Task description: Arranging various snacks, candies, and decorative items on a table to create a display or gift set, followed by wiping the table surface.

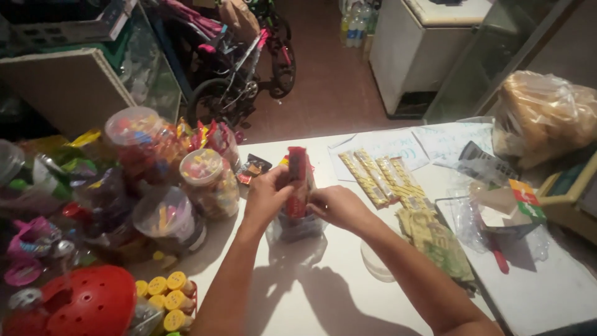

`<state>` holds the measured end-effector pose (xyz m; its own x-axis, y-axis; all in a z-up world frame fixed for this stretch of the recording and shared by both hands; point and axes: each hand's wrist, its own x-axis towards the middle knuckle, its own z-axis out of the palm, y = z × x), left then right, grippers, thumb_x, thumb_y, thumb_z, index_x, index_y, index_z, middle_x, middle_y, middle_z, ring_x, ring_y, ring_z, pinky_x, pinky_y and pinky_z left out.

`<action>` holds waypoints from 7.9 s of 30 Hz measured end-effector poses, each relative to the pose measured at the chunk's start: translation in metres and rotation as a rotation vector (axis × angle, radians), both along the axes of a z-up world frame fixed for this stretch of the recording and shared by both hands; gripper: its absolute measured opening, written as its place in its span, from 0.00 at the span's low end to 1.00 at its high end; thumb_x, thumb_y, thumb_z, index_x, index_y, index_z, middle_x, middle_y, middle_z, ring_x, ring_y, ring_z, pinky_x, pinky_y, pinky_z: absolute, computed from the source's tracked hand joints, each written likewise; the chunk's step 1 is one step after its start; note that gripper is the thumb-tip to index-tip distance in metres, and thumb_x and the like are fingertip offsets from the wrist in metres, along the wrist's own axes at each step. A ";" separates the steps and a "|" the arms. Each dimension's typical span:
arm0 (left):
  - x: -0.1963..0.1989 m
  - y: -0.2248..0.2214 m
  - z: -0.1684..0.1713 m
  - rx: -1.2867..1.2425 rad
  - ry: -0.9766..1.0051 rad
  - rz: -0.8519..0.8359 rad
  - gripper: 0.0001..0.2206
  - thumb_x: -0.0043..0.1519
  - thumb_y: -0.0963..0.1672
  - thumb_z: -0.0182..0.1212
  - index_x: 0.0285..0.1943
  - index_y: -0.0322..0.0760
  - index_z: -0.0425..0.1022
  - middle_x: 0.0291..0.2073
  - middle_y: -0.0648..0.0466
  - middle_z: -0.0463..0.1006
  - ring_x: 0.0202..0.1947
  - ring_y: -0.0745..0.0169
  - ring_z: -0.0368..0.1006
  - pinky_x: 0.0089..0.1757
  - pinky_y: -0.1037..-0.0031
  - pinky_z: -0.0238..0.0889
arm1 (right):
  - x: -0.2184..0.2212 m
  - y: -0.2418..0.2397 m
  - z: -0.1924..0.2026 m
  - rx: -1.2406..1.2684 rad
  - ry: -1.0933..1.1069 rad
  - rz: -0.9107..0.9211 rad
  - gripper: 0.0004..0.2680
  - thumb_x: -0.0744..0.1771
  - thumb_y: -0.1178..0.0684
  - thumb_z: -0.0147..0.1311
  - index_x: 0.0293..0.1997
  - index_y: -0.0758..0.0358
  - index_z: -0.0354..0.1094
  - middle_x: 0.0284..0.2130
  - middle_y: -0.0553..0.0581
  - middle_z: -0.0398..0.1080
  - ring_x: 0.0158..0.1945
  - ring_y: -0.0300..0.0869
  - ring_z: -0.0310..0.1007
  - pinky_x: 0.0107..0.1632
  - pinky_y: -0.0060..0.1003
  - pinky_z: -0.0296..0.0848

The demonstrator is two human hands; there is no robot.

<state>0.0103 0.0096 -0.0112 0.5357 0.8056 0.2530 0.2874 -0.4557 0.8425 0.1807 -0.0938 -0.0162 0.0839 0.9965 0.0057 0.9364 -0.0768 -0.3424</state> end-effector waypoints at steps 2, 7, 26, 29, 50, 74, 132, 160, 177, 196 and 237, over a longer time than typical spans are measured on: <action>-0.002 0.001 -0.008 -0.018 0.024 0.025 0.13 0.54 0.46 0.72 0.48 0.48 0.82 0.37 0.51 0.86 0.46 0.53 0.82 0.47 0.63 0.74 | 0.020 -0.007 -0.001 0.062 0.237 -0.027 0.09 0.67 0.44 0.54 0.42 0.56 0.75 0.29 0.62 0.79 0.37 0.58 0.81 0.43 0.55 0.76; -0.006 0.003 -0.013 -0.011 0.150 0.063 0.12 0.54 0.47 0.71 0.46 0.49 0.81 0.36 0.54 0.86 0.44 0.54 0.82 0.47 0.63 0.74 | 0.040 -0.018 -0.018 0.155 0.395 -0.106 0.12 0.63 0.46 0.63 0.48 0.53 0.75 0.35 0.61 0.80 0.39 0.55 0.82 0.43 0.48 0.78; 0.007 -0.003 -0.022 0.159 0.220 0.037 0.15 0.55 0.50 0.72 0.42 0.42 0.76 0.32 0.49 0.84 0.41 0.44 0.81 0.43 0.54 0.72 | 0.017 -0.024 -0.011 0.088 0.569 -0.025 0.26 0.63 0.53 0.66 0.69 0.53 0.62 0.51 0.68 0.76 0.48 0.58 0.82 0.48 0.49 0.81; 0.006 -0.008 -0.010 0.122 0.300 0.065 0.17 0.55 0.54 0.71 0.44 0.45 0.76 0.35 0.51 0.85 0.43 0.47 0.81 0.45 0.56 0.73 | 0.022 -0.021 -0.020 0.086 0.574 -0.023 0.26 0.63 0.54 0.66 0.69 0.51 0.63 0.50 0.65 0.77 0.47 0.55 0.82 0.47 0.48 0.82; -0.032 -0.033 -0.019 0.101 -0.104 0.195 0.18 0.57 0.50 0.73 0.53 0.45 0.79 0.40 0.51 0.82 0.28 0.55 0.79 0.33 0.68 0.71 | 0.152 0.057 -0.186 0.061 -0.319 -0.518 0.06 0.65 0.53 0.59 0.39 0.63 0.70 0.31 0.60 0.74 0.38 0.57 0.82 0.39 0.56 0.81; -0.047 -0.001 -0.060 0.242 0.023 -0.013 0.09 0.58 0.42 0.67 0.45 0.53 0.84 0.41 0.59 0.84 0.41 0.56 0.82 0.38 0.74 0.76 | -0.002 -0.011 0.008 0.701 0.959 0.028 0.05 0.66 0.61 0.60 0.45 0.64 0.73 0.33 0.59 0.77 0.38 0.45 0.81 0.42 0.42 0.83; -0.046 -0.064 -0.089 0.078 0.158 -0.055 0.47 0.61 0.64 0.41 0.79 0.30 0.39 0.79 0.39 0.39 0.79 0.45 0.35 0.69 0.55 0.36 | -0.065 -0.103 -0.053 0.217 0.371 0.172 0.42 0.59 0.47 0.73 0.77 0.56 0.41 0.68 0.78 0.45 0.75 0.67 0.38 0.69 0.57 0.55; -0.027 -0.043 -0.060 0.312 -0.097 0.037 0.60 0.45 0.55 0.80 0.81 0.37 0.40 0.71 0.36 0.59 0.70 0.32 0.57 0.66 0.49 0.50 | 0.125 -0.036 -0.138 0.399 0.082 -0.184 0.19 0.64 0.46 0.63 0.61 0.58 0.70 0.48 0.67 0.75 0.49 0.59 0.77 0.49 0.55 0.77; -0.015 -0.037 -0.053 0.229 -0.182 0.324 0.37 0.51 0.46 0.66 0.74 0.52 0.61 0.43 0.39 0.83 0.44 0.31 0.80 0.46 0.48 0.73 | 0.187 0.019 -0.149 -0.140 -0.296 -0.582 0.17 0.58 0.42 0.63 0.45 0.51 0.63 0.38 0.63 0.79 0.45 0.61 0.82 0.43 0.56 0.79; -0.031 -0.017 -0.113 0.222 -0.191 0.217 0.27 0.52 0.48 0.66 0.63 0.41 0.68 0.43 0.38 0.80 0.46 0.31 0.78 0.48 0.49 0.71 | 0.054 -0.042 0.077 0.689 0.669 0.120 0.22 0.64 0.67 0.58 0.65 0.71 0.56 0.41 0.69 0.73 0.38 0.48 0.78 0.41 0.40 0.77; -0.049 -0.055 -0.047 -0.097 -0.229 0.129 0.30 0.60 0.45 0.63 0.72 0.40 0.58 0.59 0.35 0.74 0.62 0.31 0.69 0.59 0.45 0.64 | 0.010 0.007 0.085 0.621 0.651 0.196 0.09 0.68 0.60 0.56 0.52 0.63 0.63 0.24 0.59 0.71 0.23 0.42 0.72 0.29 0.34 0.69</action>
